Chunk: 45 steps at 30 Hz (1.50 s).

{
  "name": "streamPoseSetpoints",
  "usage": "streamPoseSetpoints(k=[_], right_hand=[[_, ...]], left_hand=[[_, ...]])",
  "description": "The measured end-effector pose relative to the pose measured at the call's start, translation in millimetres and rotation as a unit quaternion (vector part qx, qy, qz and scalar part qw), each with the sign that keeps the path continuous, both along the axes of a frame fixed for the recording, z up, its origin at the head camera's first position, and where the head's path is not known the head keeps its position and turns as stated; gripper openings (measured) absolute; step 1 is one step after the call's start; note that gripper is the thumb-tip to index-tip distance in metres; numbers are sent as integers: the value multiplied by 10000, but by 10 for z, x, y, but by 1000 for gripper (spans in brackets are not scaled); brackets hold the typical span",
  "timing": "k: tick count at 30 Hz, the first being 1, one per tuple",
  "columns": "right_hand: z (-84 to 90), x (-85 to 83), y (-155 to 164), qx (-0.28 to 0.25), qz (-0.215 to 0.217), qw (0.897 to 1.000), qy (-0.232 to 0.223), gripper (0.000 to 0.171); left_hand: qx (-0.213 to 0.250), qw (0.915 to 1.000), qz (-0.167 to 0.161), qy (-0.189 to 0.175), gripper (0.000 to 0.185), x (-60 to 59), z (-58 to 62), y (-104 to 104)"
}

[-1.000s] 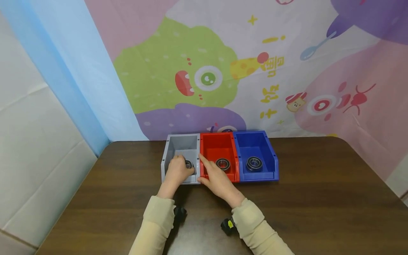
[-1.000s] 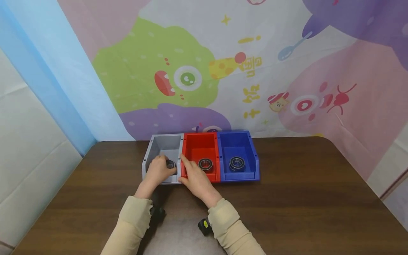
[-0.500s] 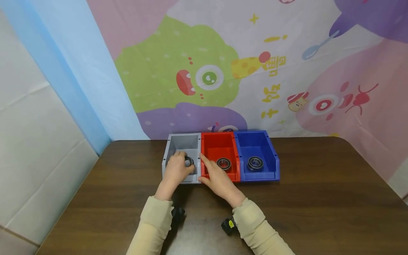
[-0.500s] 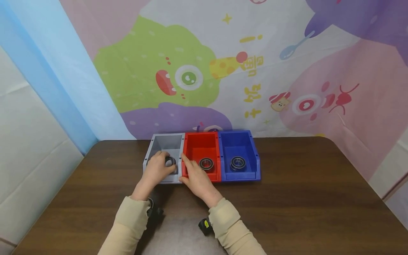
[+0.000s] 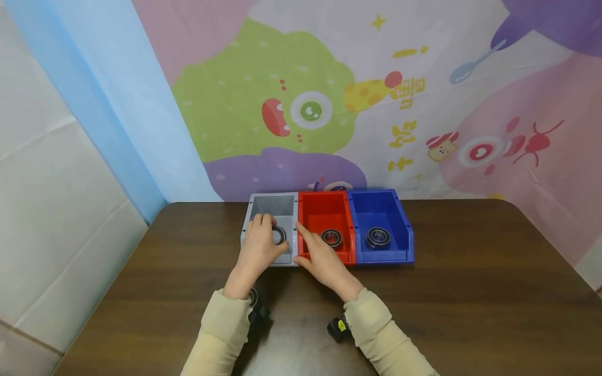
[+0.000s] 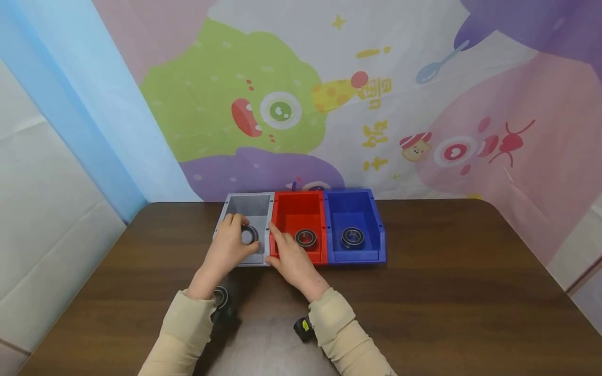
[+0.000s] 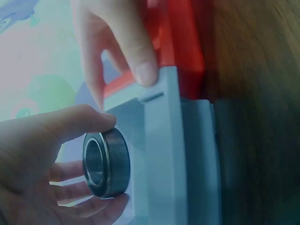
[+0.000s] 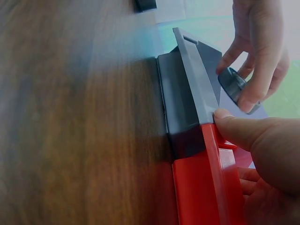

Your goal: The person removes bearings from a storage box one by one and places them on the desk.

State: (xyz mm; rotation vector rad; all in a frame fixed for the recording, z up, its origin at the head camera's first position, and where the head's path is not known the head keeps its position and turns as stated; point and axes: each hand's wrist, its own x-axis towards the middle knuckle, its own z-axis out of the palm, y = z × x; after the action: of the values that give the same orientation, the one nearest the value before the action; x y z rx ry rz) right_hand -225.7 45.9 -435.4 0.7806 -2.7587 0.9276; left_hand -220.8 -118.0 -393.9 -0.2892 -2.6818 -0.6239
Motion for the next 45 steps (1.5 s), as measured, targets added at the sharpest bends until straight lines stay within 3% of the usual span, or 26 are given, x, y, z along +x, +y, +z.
streamPoseSetpoints(k=[12, 21, 27, 35, 40, 45], right_hand=[[-22, 0, -34, 8, 27, 10000, 18, 78], [28, -34, 3, -12, -66, 10000, -58, 79], [24, -30, -12, 34, -48, 10000, -50, 79], [-25, 1, -40, 70, 20, 10000, -36, 77], [-11, -1, -30, 68, -3, 10000, -39, 78], [10, -5, -17, 41, -35, 10000, -60, 78]], left_hand=[[-223, 9991, -193, -289, 41, 183, 21, -88], [-681, 9935, -745, -518, 40, 266, 45, -68], [-945, 9894, -821, -728, 41, 333, 75, -61], [-1273, 9781, -1135, -1196, 40, 475, 78, -47], [-1384, 9698, -1385, -1453, 38, 492, 103, -40], [-1395, 9576, -1597, -1949, 38, 499, 139, -30]])
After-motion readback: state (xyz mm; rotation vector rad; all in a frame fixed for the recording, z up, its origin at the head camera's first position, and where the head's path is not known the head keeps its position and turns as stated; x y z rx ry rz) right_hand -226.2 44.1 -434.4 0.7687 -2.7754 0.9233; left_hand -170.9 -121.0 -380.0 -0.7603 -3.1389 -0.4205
